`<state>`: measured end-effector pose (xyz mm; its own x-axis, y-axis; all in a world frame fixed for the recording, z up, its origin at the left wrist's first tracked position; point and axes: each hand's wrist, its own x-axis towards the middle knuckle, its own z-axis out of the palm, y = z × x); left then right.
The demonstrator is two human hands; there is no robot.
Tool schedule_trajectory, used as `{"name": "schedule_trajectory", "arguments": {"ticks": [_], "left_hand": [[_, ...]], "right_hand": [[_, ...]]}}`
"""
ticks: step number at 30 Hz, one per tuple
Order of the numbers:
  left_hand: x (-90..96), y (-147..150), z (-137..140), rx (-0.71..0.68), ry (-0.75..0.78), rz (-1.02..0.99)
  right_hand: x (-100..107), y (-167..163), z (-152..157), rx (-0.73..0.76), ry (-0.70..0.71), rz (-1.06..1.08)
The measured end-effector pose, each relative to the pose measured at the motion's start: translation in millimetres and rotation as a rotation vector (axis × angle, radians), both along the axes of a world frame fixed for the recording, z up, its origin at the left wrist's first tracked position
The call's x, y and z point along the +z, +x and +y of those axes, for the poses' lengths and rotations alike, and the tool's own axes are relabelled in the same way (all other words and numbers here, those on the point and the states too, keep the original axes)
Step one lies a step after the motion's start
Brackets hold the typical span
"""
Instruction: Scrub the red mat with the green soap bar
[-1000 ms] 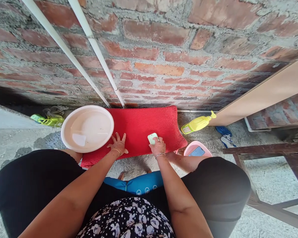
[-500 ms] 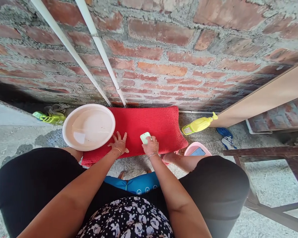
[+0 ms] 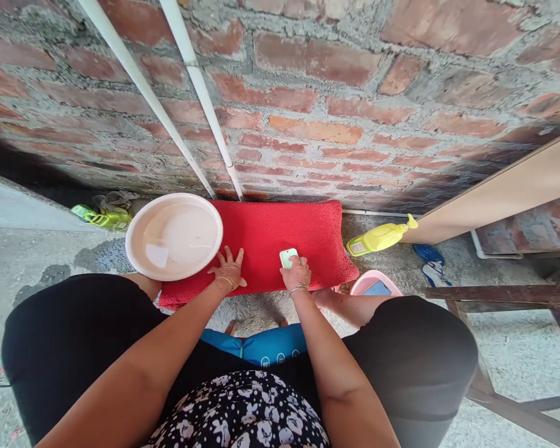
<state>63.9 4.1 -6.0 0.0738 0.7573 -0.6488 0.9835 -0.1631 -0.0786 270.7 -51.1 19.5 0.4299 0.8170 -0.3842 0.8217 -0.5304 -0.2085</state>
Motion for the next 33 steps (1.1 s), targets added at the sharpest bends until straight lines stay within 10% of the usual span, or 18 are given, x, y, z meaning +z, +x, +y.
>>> {"name": "schedule_trajectory", "arguments": {"ticks": [11, 23, 33], "left_hand": [[3.3, -3.3, -2.5, -0.024, 0.026, -0.042], [0.8, -2.1, -2.3, -0.012, 0.021, -0.052], [3.5, -2.4, -2.0, -0.013, 0.005, -0.046]], "right_hand": [[10.0, -85.5, 18.5, 0.499, 0.058, -0.037], [3.1, -65.6, 17.8, 0.293, -0.015, -0.008], [8.4, -85.8, 23.2, 0.445, 0.01, -0.037]]}}
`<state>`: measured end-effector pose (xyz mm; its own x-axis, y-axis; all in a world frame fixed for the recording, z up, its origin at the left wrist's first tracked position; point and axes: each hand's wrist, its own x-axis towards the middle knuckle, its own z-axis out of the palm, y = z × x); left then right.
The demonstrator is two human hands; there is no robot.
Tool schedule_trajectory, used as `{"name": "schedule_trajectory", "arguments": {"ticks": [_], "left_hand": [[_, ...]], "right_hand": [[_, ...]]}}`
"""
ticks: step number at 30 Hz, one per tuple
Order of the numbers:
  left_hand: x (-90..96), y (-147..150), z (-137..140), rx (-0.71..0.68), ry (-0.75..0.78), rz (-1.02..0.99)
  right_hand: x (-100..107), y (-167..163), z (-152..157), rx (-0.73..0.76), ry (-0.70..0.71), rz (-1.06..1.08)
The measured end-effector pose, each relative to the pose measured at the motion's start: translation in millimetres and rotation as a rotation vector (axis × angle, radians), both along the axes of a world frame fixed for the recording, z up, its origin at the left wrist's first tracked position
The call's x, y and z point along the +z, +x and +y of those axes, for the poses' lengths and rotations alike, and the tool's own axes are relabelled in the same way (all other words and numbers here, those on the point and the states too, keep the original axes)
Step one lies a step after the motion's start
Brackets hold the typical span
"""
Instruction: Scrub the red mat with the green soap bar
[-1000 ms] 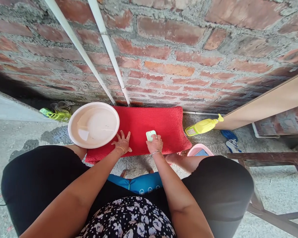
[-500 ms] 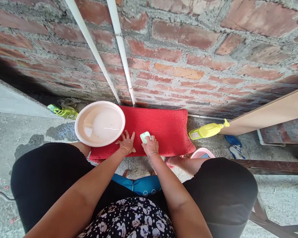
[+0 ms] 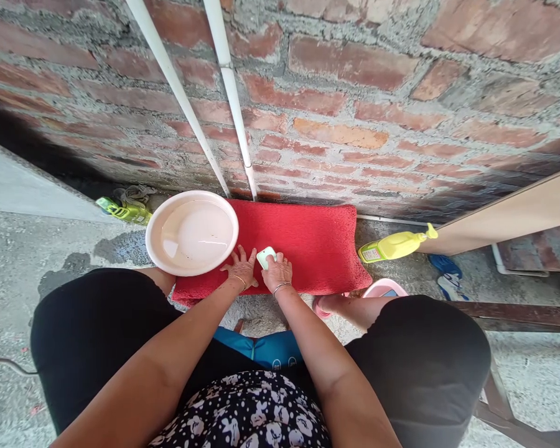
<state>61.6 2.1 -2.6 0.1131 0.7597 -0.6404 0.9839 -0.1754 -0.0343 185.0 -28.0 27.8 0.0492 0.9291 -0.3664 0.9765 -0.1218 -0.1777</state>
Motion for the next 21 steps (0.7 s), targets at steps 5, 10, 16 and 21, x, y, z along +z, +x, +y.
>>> {"name": "schedule_trajectory", "arguments": {"ticks": [5, 10, 16, 21], "left_hand": [[-0.4, 1.3, 0.4, 0.001, 0.003, 0.01], [0.6, 1.8, 1.1, 0.004, -0.012, 0.005], [4.0, -1.9, 0.2, 0.002, -0.005, -0.044], [11.2, -8.7, 2.5, 0.008, -0.026, -0.064]], "right_hand": [[-7.7, 7.9, -3.8, -0.035, -0.003, 0.015], [-6.9, 16.1, -4.0, -0.119, -0.033, 0.019], [6.5, 4.1, 12.6, -0.125, 0.021, 0.001], [12.0, -7.4, 25.1, -0.031, 0.048, -0.012]]}}
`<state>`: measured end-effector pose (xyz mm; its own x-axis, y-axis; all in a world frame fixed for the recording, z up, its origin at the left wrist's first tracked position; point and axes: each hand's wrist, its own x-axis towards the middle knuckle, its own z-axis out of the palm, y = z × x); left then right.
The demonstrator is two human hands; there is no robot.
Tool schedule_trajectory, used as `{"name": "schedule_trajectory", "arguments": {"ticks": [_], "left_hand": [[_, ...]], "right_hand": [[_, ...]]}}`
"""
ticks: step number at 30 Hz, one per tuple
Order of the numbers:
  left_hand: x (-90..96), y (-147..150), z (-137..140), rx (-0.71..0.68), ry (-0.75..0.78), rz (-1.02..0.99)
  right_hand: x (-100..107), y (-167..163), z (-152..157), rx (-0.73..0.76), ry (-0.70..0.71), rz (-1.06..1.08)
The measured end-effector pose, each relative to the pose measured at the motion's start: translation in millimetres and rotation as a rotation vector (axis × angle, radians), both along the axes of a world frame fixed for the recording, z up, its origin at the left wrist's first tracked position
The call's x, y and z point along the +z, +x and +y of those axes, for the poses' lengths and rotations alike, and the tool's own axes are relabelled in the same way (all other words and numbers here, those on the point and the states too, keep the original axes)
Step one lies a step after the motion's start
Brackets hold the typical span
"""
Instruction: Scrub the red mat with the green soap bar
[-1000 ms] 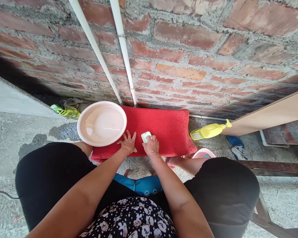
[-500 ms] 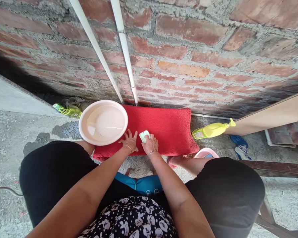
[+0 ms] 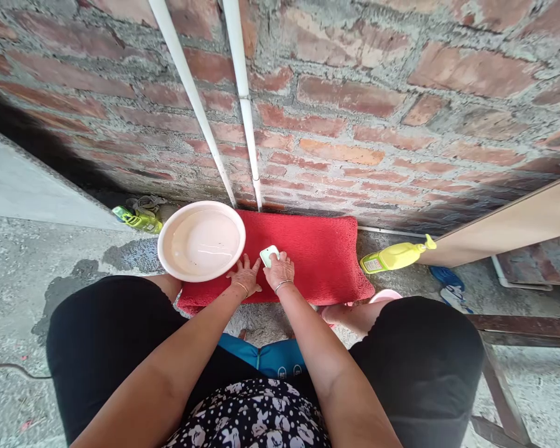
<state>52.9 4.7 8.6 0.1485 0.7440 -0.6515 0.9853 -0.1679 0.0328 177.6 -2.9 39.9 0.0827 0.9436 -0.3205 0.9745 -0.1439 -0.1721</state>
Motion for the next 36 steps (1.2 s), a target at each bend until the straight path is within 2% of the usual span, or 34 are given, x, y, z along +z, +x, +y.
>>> {"name": "schedule_trajectory", "arguments": {"ticks": [3, 7, 10, 12, 17, 20, 22, 24, 29, 31, 33, 36], "left_hand": [[3.5, -3.9, 1.8, 0.025, -0.017, -0.007], [4.0, -8.1, -0.9, 0.029, -0.004, -0.01], [4.1, -11.2, -5.8, 0.035, 0.033, -0.015], [6.3, -13.6, -8.7, 0.059, 0.038, -0.009], [18.6, -21.9, -14.4, 0.201, -0.064, 0.072], [23.3, -25.7, -18.0, 0.264, -0.102, 0.094], [22.8, -25.6, -20.3, 0.269, -0.115, 0.113], [19.6, -22.4, -22.0, 0.238, -0.099, 0.145], [7.7, -7.5, -20.2, 0.157, 0.086, 0.157], [4.0, -3.7, -15.7, 0.132, 0.141, 0.129], [1.3, -2.9, -9.1, 0.117, 0.137, 0.104], [-1.6, -4.9, 1.7, 0.124, 0.019, 0.042]], "right_hand": [[-5.5, 26.2, -6.7, -0.08, -0.004, -0.038], [-17.0, 84.1, -24.1, -0.384, -0.026, -0.031], [-21.2, 102.2, -28.3, -0.527, -0.011, -0.004], [-20.8, 93.0, -25.1, -0.463, 0.029, -0.004], [-16.2, 39.8, -14.5, -0.106, 0.091, 0.04], [-16.4, 27.6, -12.0, -0.01, 0.087, 0.054], [-18.6, 34.5, -11.5, -0.044, 0.084, 0.058], [-22.0, 50.9, -12.0, -0.14, 0.077, 0.06], [-27.7, 99.8, -15.2, -0.458, 0.074, 0.128], [-26.4, 109.8, -14.8, -0.539, 0.098, 0.167], [-23.8, 109.4, -11.6, -0.557, 0.12, 0.19], [-19.9, 88.7, -0.8, -0.447, 0.138, 0.186]]}}
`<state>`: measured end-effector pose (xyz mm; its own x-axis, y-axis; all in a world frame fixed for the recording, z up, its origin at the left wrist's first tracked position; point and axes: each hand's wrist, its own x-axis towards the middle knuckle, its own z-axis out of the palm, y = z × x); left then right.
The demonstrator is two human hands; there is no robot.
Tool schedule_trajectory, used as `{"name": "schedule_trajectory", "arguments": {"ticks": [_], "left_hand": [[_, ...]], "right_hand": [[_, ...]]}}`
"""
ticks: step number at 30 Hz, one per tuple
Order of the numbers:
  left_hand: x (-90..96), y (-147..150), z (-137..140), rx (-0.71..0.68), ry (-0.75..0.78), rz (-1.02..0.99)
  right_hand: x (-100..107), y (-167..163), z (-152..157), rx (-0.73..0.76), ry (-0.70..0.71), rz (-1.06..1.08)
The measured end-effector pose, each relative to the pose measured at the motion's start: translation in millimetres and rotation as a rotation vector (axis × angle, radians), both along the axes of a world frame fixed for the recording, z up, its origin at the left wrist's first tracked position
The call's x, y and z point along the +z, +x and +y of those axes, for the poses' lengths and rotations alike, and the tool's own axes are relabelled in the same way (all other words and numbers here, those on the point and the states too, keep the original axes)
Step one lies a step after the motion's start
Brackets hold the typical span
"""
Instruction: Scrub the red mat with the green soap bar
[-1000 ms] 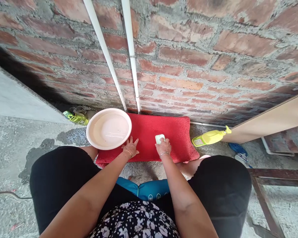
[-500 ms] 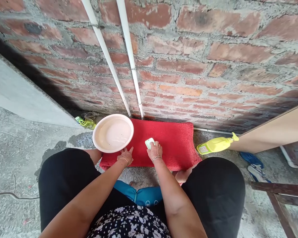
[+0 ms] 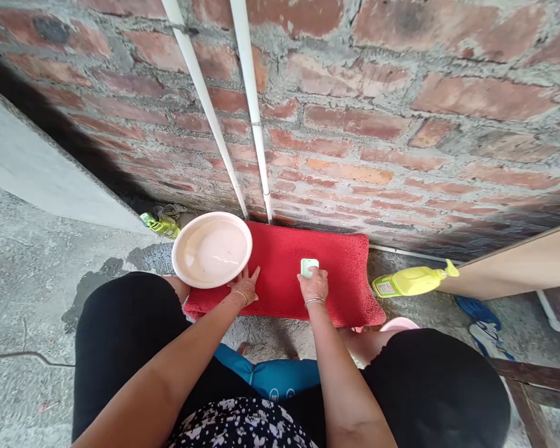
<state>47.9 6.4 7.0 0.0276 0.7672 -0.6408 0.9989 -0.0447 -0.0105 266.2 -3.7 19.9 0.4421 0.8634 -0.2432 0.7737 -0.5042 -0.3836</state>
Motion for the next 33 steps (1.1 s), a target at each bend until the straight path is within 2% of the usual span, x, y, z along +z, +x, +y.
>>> {"name": "schedule_trajectory", "arguments": {"ticks": [3, 6, 8, 10, 13, 18, 20, 22, 24, 27, 30, 33], "left_hand": [[-3.2, -0.9, 6.0, 0.018, -0.083, -0.057], [-7.4, 1.5, 5.2, -0.004, -0.076, -0.044], [-10.0, 4.1, 3.5, -0.017, -0.052, -0.028], [-11.5, 6.4, 2.9, -0.013, -0.046, -0.024], [-11.6, 8.1, 4.4, -0.004, -0.067, -0.033], [-11.6, 8.1, 5.2, 0.002, -0.055, -0.032], [-12.4, 8.1, 4.2, 0.003, -0.037, -0.027], [-13.0, 8.0, 3.3, 0.004, -0.023, -0.027], [-13.0, 7.9, 2.9, 0.003, -0.016, -0.031], [-12.3, 8.2, 2.7, -0.002, -0.019, -0.029], [-12.4, 8.9, 2.7, -0.005, -0.012, -0.019], [-13.8, 9.8, 3.2, -0.002, -0.008, -0.018]], "right_hand": [[2.3, -36.1, 15.4, 0.187, 0.006, -0.055], [3.2, -68.1, 29.3, 0.382, -0.032, -0.114], [2.2, -77.0, 35.1, 0.473, -0.056, -0.147], [-0.6, -72.0, 36.7, 0.495, -0.074, -0.177], [-7.5, -41.7, 29.8, 0.395, -0.09, -0.182], [-15.6, 17.7, 5.0, -0.003, -0.056, -0.047], [-14.4, 24.8, 0.4, -0.123, -0.055, -0.007], [-11.6, 18.2, 1.4, -0.146, -0.055, 0.008], [-8.2, 0.2, 5.4, -0.052, -0.029, 0.01], [-4.5, -36.6, 10.1, 0.218, 0.009, -0.032], [-3.0, -67.2, 9.3, 0.457, -0.027, -0.115], [-3.1, -77.5, 6.8, 0.538, -0.083, -0.163]]}}
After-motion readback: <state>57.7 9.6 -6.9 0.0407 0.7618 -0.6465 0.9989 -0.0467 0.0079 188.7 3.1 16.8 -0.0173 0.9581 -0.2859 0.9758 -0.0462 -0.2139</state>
